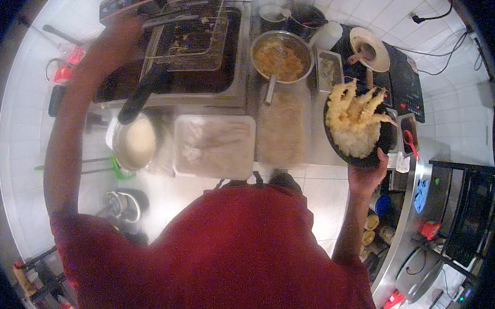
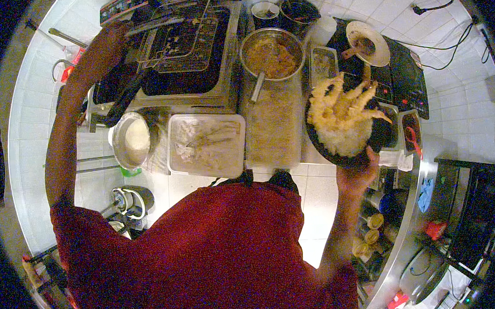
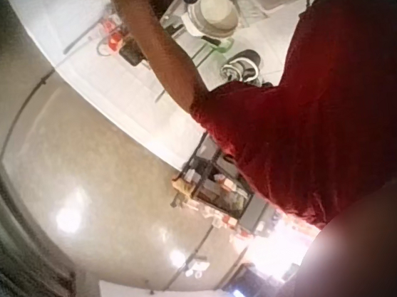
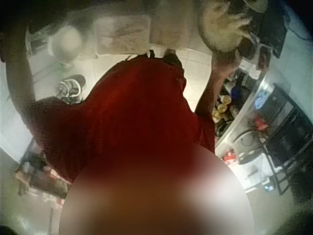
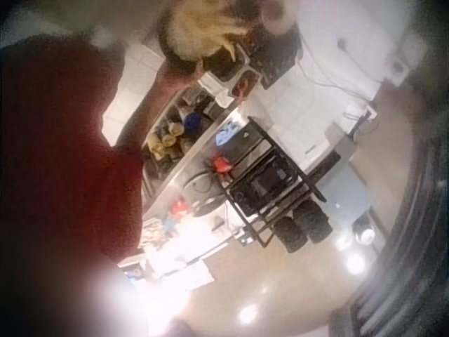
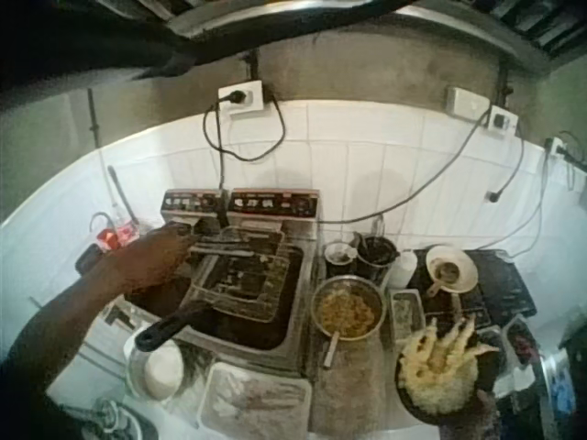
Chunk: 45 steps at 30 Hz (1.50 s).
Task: The person scoops rice into a bowl, then uses tongs to place fried tempura pieces on top. They add shredded lettuce and sprinkle seasoning from a shaker. Finally, they place the bowl on a tray with a napkin and chopsticks.
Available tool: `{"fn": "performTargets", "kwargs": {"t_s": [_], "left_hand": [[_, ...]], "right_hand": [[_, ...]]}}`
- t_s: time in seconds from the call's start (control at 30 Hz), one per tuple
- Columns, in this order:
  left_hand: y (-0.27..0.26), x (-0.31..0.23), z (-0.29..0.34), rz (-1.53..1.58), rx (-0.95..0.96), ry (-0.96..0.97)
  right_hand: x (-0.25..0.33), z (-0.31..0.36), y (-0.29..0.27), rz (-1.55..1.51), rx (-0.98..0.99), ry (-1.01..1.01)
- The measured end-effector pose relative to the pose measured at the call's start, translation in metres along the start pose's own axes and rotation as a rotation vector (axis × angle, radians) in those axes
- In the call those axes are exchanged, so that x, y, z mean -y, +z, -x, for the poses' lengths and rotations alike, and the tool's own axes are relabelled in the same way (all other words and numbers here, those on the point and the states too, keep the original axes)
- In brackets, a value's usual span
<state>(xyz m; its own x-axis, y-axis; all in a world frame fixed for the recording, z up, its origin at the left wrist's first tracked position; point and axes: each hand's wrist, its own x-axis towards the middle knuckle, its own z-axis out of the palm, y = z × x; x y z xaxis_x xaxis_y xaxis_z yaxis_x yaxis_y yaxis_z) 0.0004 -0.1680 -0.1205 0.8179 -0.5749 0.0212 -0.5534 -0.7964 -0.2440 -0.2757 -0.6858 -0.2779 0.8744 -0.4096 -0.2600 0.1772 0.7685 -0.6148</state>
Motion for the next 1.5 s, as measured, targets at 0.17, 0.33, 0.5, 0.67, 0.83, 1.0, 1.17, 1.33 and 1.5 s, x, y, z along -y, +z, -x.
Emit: {"fn": "performTargets", "kwargs": {"t_s": [0.17,0.33,0.5,0.67,0.83,1.0,1.17,1.33,1.5], "left_hand": [[0.043,0.008,-0.036,0.183,0.052,-0.014],[-0.047,-0.131,-0.028,-0.101,-0.108,-0.087],[0.078,-0.340,-0.036,0.050,0.013,-0.152],[0.152,-0.375,-0.049,-0.351,-0.008,-0.382],[0.088,-0.359,-0.053,-0.445,-0.069,-0.404],[0.090,-0.372,-0.047,-0.183,0.138,-0.460],[0.093,-0.358,-0.028,0.180,0.264,-0.519],[0.112,-0.351,-0.032,0.436,0.218,-0.582],[0.095,-0.354,-0.036,1.144,0.351,-0.888]], "right_hand": [[0.040,-0.024,-0.021,0.024,-0.052,-0.047],[0.077,-0.060,-0.063,0.020,-0.048,0.039],[0.104,-0.089,-0.092,0.036,-0.052,0.171],[0.111,-0.105,-0.107,0.111,-0.079,0.215],[0.117,-0.110,-0.104,0.034,0.003,0.287],[0.111,-0.124,-0.119,-0.020,0.037,0.324],[0.102,-0.132,-0.142,0.192,0.086,0.184],[0.098,-0.140,-0.154,0.270,0.101,0.135],[0.104,-0.143,-0.136,0.078,-0.057,0.361]]}}
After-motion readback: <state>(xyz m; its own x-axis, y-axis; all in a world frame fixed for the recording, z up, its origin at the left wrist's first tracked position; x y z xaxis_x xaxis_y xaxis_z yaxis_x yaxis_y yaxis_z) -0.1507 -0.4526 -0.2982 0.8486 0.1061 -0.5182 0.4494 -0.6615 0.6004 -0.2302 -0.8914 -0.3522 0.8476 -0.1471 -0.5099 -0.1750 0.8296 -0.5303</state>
